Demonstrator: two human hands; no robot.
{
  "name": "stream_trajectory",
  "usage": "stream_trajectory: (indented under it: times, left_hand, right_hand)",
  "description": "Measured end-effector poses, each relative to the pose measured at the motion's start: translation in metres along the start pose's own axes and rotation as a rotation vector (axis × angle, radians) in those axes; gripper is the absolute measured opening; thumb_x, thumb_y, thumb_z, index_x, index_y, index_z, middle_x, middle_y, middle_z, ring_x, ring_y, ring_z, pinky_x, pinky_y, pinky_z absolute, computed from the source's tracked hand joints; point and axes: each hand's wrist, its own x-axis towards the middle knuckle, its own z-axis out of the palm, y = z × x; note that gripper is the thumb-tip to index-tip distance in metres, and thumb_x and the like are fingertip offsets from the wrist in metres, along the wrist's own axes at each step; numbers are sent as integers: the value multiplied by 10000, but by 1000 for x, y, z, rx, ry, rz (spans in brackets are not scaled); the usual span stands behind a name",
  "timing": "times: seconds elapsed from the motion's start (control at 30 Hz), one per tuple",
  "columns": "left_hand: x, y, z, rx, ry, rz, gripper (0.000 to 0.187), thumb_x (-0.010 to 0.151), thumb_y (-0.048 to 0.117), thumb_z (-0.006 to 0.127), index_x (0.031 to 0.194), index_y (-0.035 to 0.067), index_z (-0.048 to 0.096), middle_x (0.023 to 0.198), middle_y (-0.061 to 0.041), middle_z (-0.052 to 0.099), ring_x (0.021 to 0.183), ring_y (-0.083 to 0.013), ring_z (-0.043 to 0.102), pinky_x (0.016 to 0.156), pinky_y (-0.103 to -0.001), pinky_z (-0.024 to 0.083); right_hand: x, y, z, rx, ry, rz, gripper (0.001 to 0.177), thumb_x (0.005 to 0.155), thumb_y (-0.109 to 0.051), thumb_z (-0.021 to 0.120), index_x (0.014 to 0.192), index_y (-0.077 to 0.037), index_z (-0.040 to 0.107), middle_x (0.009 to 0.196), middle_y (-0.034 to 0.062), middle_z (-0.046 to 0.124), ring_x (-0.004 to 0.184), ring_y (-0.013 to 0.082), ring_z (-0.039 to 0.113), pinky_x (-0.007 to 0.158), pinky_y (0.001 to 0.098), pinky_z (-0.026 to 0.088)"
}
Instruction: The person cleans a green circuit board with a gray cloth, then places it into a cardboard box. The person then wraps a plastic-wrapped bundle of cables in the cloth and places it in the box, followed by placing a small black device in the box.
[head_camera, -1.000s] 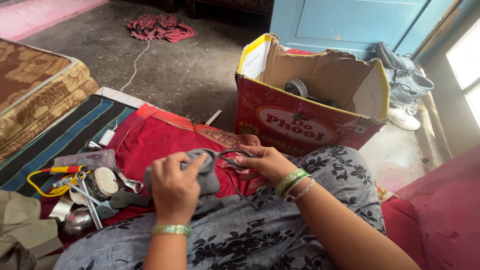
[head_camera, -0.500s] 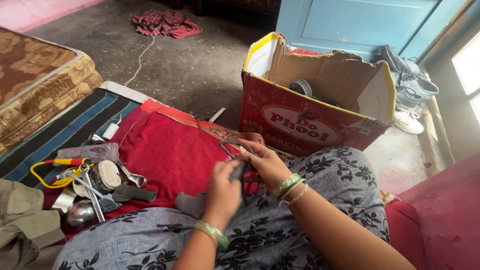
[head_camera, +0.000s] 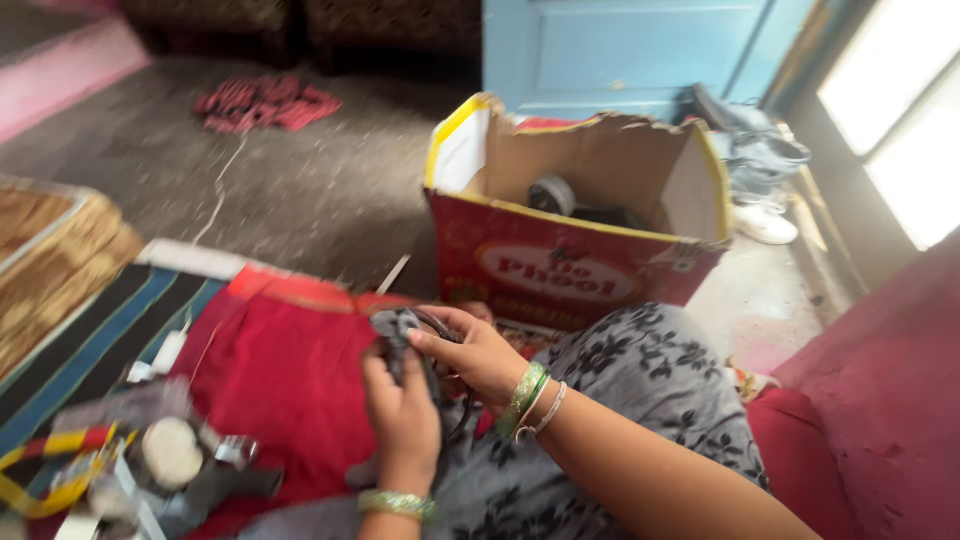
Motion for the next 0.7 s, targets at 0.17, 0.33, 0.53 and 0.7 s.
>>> stream_trajectory:
  times: [0.17, 0.33, 0.53, 0.7]
  left_hand:
    - [60, 3, 34, 356, 153, 329, 366, 1033, 240, 595, 1290, -15, 540, 1210, -150, 662, 1073, -272, 652, 951, -404, 496]
    - [97, -1, 108, 434, 149, 449, 327, 1016, 220, 643, 1211, -34, 581, 1183, -202, 636, 1076, -352, 632, 946, -445, 482]
    - [157, 10, 227, 751, -170, 678, 317, 992, 276, 650, 1142, -1, 612, 1130, -198, 627, 1048, -417, 612, 818, -519, 501]
    - [174, 6, 265, 1377, -348, 608, 248, 886, 374, 668, 914, 127, 668, 958, -80, 680, 936, -324, 676, 776, -470, 541]
  right_hand:
    - [11, -102, -59, 25, 192, -113, 634, 895, -299, 728, 1470, -138, 514, 977, 59, 676, 766, 132, 667, 620, 288, 527]
    - [28, -204, -149, -173, 448, -242, 654, 890, -246, 682, 1506, -170, 476, 993, 33, 678, 791, 138, 669, 674, 299, 535]
    - [91, -249, -281, -945, 505, -218, 797, 832, -159, 685, 1571, -160, 384, 1041, 136, 704, 884, 240, 668, 752, 366, 555]
    - [163, -214, -361, -1521, 229, -134, 793, 762, -152, 794, 1467, -92, 437, 1167, 208, 700, 1083, 364, 686, 915, 429, 544]
